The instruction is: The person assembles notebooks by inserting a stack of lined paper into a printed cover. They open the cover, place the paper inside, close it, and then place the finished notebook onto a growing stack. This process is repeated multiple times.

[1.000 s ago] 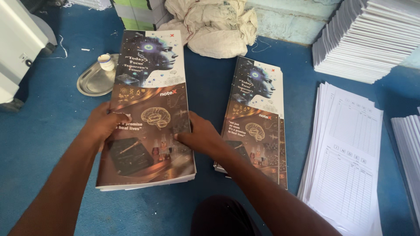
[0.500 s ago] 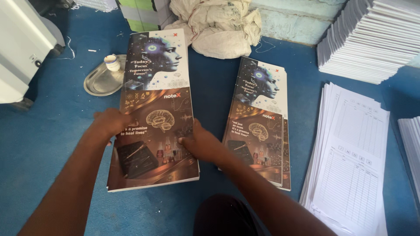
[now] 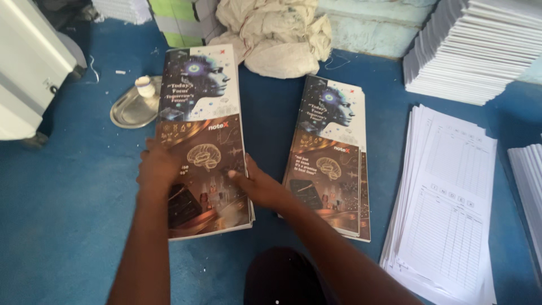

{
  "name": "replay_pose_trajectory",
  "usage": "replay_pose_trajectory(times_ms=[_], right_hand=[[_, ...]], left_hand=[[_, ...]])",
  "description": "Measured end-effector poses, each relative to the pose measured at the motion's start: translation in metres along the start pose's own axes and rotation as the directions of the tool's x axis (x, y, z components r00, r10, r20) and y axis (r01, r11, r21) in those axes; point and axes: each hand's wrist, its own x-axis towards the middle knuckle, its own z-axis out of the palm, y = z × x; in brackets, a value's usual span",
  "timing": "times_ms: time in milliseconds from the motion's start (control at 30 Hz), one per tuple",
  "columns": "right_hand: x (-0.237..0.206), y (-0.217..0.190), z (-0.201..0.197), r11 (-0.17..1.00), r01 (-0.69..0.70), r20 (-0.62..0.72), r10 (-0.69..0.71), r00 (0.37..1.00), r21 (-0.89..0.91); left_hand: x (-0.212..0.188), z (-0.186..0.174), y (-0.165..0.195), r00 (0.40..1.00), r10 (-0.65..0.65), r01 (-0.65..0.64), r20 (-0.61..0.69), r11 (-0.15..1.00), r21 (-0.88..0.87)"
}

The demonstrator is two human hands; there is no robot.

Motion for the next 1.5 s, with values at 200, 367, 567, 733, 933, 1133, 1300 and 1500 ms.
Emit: replay_pose_trajectory(times_ms=[200, 367, 567, 733, 933, 1133, 1300, 1500], right_hand=[[-0.035, 0.001, -0.043, 0.980, -0.165, -0.108, 0.177, 0.978, 0.113], [-0.067, 0.015, -0.093, 0.961, -0.146, -0.206, 0.196, 0.959, 0.236], [-0.108, 0.039, -0.144, 0.952, -0.172, -0.342, 0.254, 0.904, 0.253], [-0.159, 0.066, -0.167, 0.970, -0.208, -0.460, 0.243, 0.854, 0.125], [-0.218, 0.097, -0.189, 0.919, -0.378, -0.552, 0.375, 0.745, 0.114], [-0.269, 0.130, -0.199, 0.890, -0.443, -0.614, 0.411, 0.674, 0.109], [-0.302, 0.155, -0.195, 0.804, -0.591, -0.662, 0.478, 0.577, 0.065], [-0.328, 0.173, -0.181, 0.657, -0.752, -0.706, 0.560, 0.433, 0.060]], left_hand=[[-0.024, 0.008, 0.028, 0.931, 0.174, -0.143, -0.320, 0.983, 0.119], [-0.044, 0.024, 0.080, 0.817, 0.414, -0.500, -0.401, 0.855, -0.138], [-0.078, 0.039, 0.167, 0.832, 0.478, -0.555, -0.283, 0.735, -0.390], [-0.121, 0.059, 0.215, 0.820, 0.562, -0.500, -0.112, 0.605, -0.620], [-0.165, 0.110, 0.251, 0.783, 0.616, -0.407, 0.093, 0.619, -0.671], [-0.201, 0.163, 0.247, 0.750, 0.625, -0.345, 0.218, 0.650, -0.677], [-0.226, 0.204, 0.224, 0.641, 0.699, -0.431, 0.316, 0.669, -0.605], [-0.246, 0.241, 0.193, 0.478, 0.779, -0.627, 0.406, 0.626, -0.464]])
